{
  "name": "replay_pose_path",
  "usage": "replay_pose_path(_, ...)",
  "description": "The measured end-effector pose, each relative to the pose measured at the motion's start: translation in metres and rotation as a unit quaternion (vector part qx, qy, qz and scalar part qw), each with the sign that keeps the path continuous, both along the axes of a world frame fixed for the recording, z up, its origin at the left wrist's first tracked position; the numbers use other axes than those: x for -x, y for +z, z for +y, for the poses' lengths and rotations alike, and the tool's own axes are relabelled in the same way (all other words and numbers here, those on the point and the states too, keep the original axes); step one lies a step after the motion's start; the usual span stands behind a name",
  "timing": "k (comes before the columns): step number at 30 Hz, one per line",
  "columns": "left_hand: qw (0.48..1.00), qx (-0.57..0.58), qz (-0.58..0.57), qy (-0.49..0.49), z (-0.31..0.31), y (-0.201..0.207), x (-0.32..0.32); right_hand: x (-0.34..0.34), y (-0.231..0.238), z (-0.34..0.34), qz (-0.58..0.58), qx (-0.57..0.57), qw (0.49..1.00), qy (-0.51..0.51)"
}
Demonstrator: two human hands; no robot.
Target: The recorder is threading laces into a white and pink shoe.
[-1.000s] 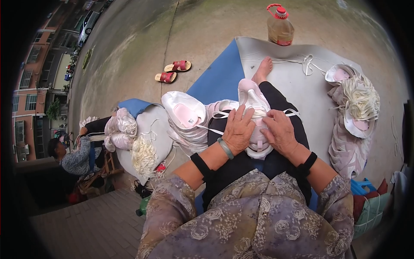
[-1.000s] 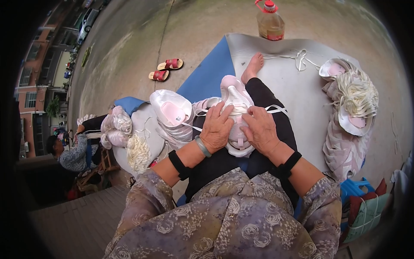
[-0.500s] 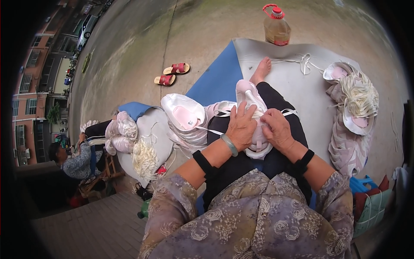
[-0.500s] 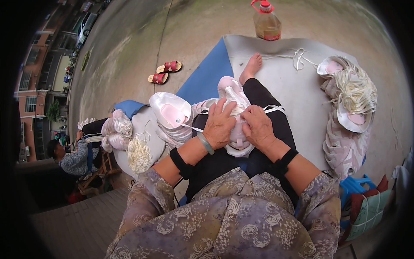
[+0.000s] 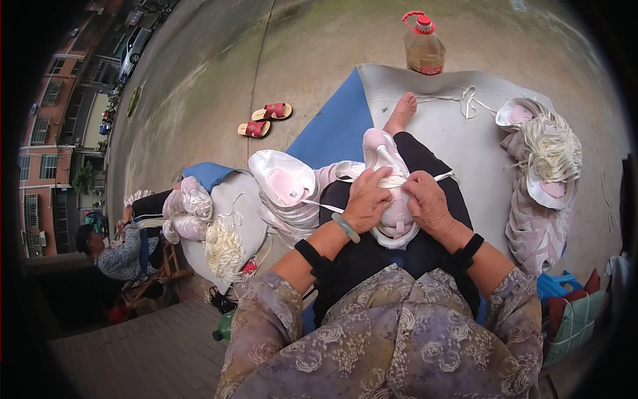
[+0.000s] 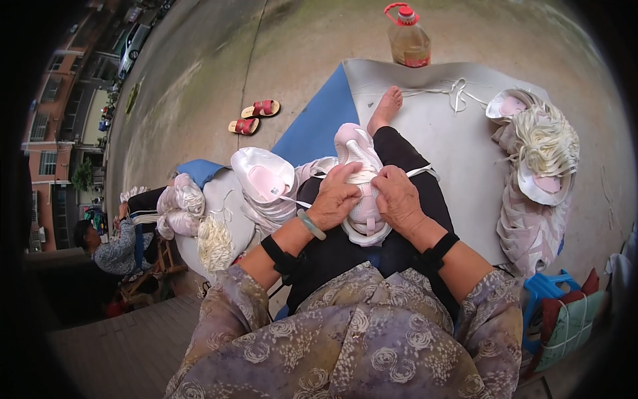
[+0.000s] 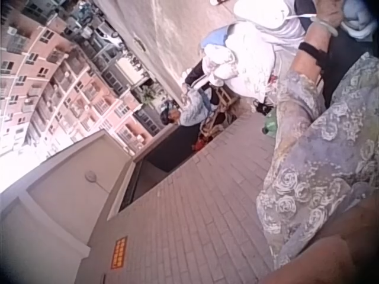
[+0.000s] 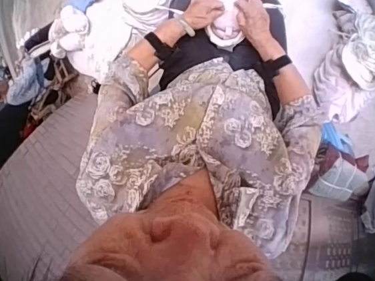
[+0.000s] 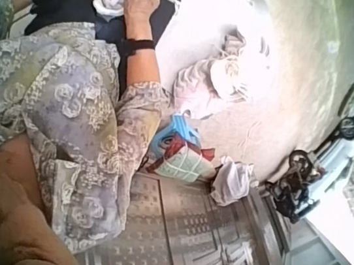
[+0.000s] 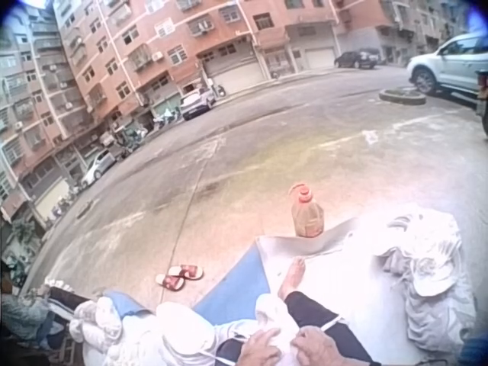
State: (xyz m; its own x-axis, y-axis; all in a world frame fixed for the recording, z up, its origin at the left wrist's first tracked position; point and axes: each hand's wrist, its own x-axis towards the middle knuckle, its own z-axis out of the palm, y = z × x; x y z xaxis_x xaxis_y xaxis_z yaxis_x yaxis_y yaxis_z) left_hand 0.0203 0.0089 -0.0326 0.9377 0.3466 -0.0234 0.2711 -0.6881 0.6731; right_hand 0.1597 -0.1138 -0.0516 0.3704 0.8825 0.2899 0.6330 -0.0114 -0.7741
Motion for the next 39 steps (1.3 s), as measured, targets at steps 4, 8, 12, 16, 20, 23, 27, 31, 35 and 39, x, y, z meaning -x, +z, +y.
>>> replay_pose_path(4, 0.997, -0.07, -0.024, 0.002, -0.006, 0.0, -0.009, -0.001, 0.003, 0.0, 0.005, 0.016, 1.0, 0.003)
replay_pose_path(8, 0.997, -0.049, -0.055, -0.02, -0.003, 0.001, -0.012, -0.001, 0.005, 0.001, -0.013, 0.029, 0.999, 0.009)
replay_pose_path(12, 0.998, -0.006, -0.064, -0.021, 0.005, 0.001, -0.008, 0.0, 0.007, 0.002, -0.029, 0.023, 0.999, 0.012)
replay_pose_path(16, 0.993, -0.054, -0.106, 0.006, -0.008, -0.009, -0.012, 0.0, 0.013, 0.003, -0.054, 0.042, 0.997, 0.023)
replay_pose_path(20, 0.99, -0.094, -0.095, 0.045, -0.016, -0.012, -0.015, -0.002, 0.012, 0.003, -0.083, 0.055, 0.995, 0.032)
replay_pose_path(23, 0.99, -0.096, -0.09, 0.047, -0.014, -0.012, -0.015, 0.004, 0.01, 0.005, -0.101, 0.082, 0.991, 0.034)
replay_pose_path(27, 0.991, -0.094, -0.079, 0.047, -0.012, -0.014, -0.013, 0.003, 0.013, 0.011, -0.105, 0.107, 0.988, 0.047)
replay_pose_path(31, 0.992, -0.081, -0.078, 0.054, -0.009, -0.007, -0.011, 0.003, 0.01, 0.011, -0.101, 0.114, 0.987, 0.048)
replay_pose_path(35, 0.99, -0.043, -0.104, 0.08, -0.003, 0.017, 0.004, -0.018, 0.018, -0.001, -0.043, 0.035, 0.998, -0.007)
replay_pose_path(39, 0.981, -0.015, -0.124, 0.149, 0.017, 0.007, 0.019, -0.058, 0.018, -0.039, 0.02, 0.121, 0.99, -0.07)
